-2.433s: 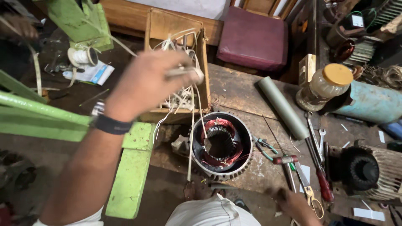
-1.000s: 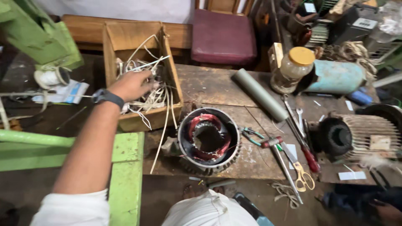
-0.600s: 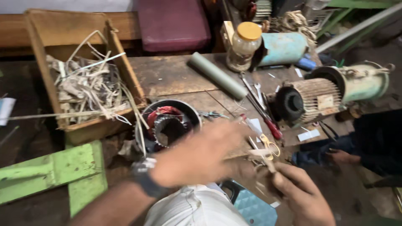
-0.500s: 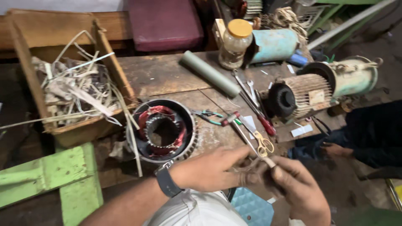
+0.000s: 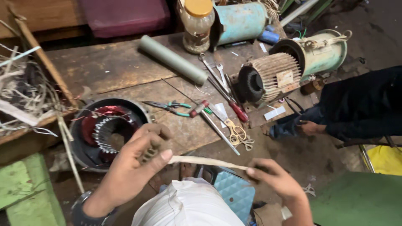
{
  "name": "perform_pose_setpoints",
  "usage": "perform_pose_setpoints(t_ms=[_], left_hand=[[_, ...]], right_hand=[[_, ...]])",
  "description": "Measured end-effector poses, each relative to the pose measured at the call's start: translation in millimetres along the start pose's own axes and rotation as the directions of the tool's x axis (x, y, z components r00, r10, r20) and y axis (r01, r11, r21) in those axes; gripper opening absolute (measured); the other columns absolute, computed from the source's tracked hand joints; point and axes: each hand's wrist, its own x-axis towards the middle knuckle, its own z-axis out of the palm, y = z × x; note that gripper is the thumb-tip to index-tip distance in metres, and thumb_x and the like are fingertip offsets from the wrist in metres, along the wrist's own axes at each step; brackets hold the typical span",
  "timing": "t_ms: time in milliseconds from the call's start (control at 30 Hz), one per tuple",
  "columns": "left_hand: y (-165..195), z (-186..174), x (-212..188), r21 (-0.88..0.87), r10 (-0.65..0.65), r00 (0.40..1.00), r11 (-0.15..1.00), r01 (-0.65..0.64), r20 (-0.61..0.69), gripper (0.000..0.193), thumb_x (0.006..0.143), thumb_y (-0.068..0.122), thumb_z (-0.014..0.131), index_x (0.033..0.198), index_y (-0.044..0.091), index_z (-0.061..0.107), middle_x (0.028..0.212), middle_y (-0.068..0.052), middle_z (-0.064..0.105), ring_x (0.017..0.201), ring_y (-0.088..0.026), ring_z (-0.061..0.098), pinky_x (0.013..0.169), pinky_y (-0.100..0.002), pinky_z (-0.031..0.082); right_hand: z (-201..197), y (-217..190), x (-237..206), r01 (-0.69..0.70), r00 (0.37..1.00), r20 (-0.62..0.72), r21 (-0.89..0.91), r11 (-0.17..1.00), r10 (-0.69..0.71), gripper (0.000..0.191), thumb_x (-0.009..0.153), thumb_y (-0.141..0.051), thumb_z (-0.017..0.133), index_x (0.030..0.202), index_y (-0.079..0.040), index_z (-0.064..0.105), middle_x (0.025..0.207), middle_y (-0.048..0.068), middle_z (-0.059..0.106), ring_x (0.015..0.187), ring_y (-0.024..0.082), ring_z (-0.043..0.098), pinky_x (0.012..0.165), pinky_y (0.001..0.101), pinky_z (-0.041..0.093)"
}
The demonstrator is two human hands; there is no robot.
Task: The person works on an electric motor stator with red copper windings on a workbench, pressing insulating strips into the slots around the coils, cutting strips with scissors, and tapping them into place with a hammer. They handle the stator, turn it, and continue fitting wedges slot by slot.
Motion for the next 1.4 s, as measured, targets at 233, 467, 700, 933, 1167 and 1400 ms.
perform_pose_setpoints(t_ms=[233, 467, 700, 933, 1167, 1400], left_hand=[[-24, 78, 19, -0.538, -0.486, 0.872, 0.722, 0.436, 0.054, 0.021, 0.102, 0.018, 0.06, 0.113, 0.001, 0.066, 0.093, -0.005, 0.067, 0.079, -0.012, 0.061, 0.069, -0.03, 0.052], [-36, 106, 31, 0.172, 0.094, 0.99, 0.982, -0.074, -0.108, 0.019, 0.097, 0.013, 0.07, 0.112, 0.002, 0.067, 0.104, -0.006, 0.071, 0.1, -0.012, 0.067, 0.086, -0.028, 0.052], [-33, 120, 41, -0.105, -0.325, 0.925, 0.945, 0.31, -0.197, 0.026, 0.092, 0.01, 0.071, 0.114, 0.001, 0.064, 0.105, -0.004, 0.074, 0.099, -0.01, 0.069, 0.086, -0.026, 0.056], [-50, 127, 50, -0.429, -0.451, 0.874, 0.836, 0.343, -0.179, 0.017, 0.097, 0.012, 0.067, 0.11, 0.0, 0.065, 0.099, -0.004, 0.074, 0.09, -0.01, 0.069, 0.079, -0.026, 0.055], [-50, 138, 65, -0.541, -0.535, 0.836, 0.741, 0.397, -0.12, 0.019, 0.099, 0.016, 0.069, 0.113, 0.002, 0.067, 0.091, 0.001, 0.065, 0.077, -0.007, 0.055, 0.063, -0.025, 0.045], [-49, 160, 95, -0.718, -0.483, 0.865, 0.65, 0.251, -0.135, 0.023, 0.098, 0.018, 0.066, 0.116, 0.004, 0.06, 0.097, -0.003, 0.069, 0.088, -0.012, 0.067, 0.078, -0.03, 0.057]], right_hand=[[29, 16, 99, 0.227, 0.874, -0.139, -0.731, 0.644, -0.466, 0.04, 0.087, -0.03, 0.072, 0.118, -0.006, 0.07, 0.105, 0.016, 0.07, 0.093, 0.036, 0.067, 0.082, 0.0428, 0.054], [33, 19, 144, 0.302, 0.782, 0.018, -0.886, 0.352, -0.623, 0.036, 0.078, -0.021, 0.076, 0.108, -0.004, 0.066, 0.098, 0.018, 0.071, 0.095, 0.04, 0.066, 0.082, 0.0499, 0.054], [-7, 23, 130, 0.109, 0.994, 0.053, -0.675, 0.73, -0.1, 0.033, 0.087, -0.035, 0.072, 0.108, -0.011, 0.079, 0.078, 0.012, 0.075, 0.075, 0.026, 0.074, 0.072, 0.0402, 0.056], [-28, 26, 84, 0.179, 0.971, 0.128, 0.172, 0.969, -0.202, 0.029, 0.084, -0.019, 0.079, 0.105, 0.002, 0.077, 0.075, 0.001, 0.068, 0.064, 0.008, 0.051, 0.057, 0.026, 0.041], [-14, 0, 77, 0.262, 0.945, 0.117, 0.293, 0.92, -0.306, 0.03, 0.088, -0.02, 0.08, 0.099, 0.007, 0.074, 0.076, 0.003, 0.066, 0.066, 0.01, 0.055, 0.059, 0.0262, 0.043], [29, -34, 79, 0.382, 0.862, 0.164, 0.413, 0.827, -0.48, 0.04, 0.073, -0.009, 0.085, 0.109, 0.002, 0.071, 0.093, -0.001, 0.069, 0.079, 0.007, 0.06, 0.066, 0.023, 0.047]])
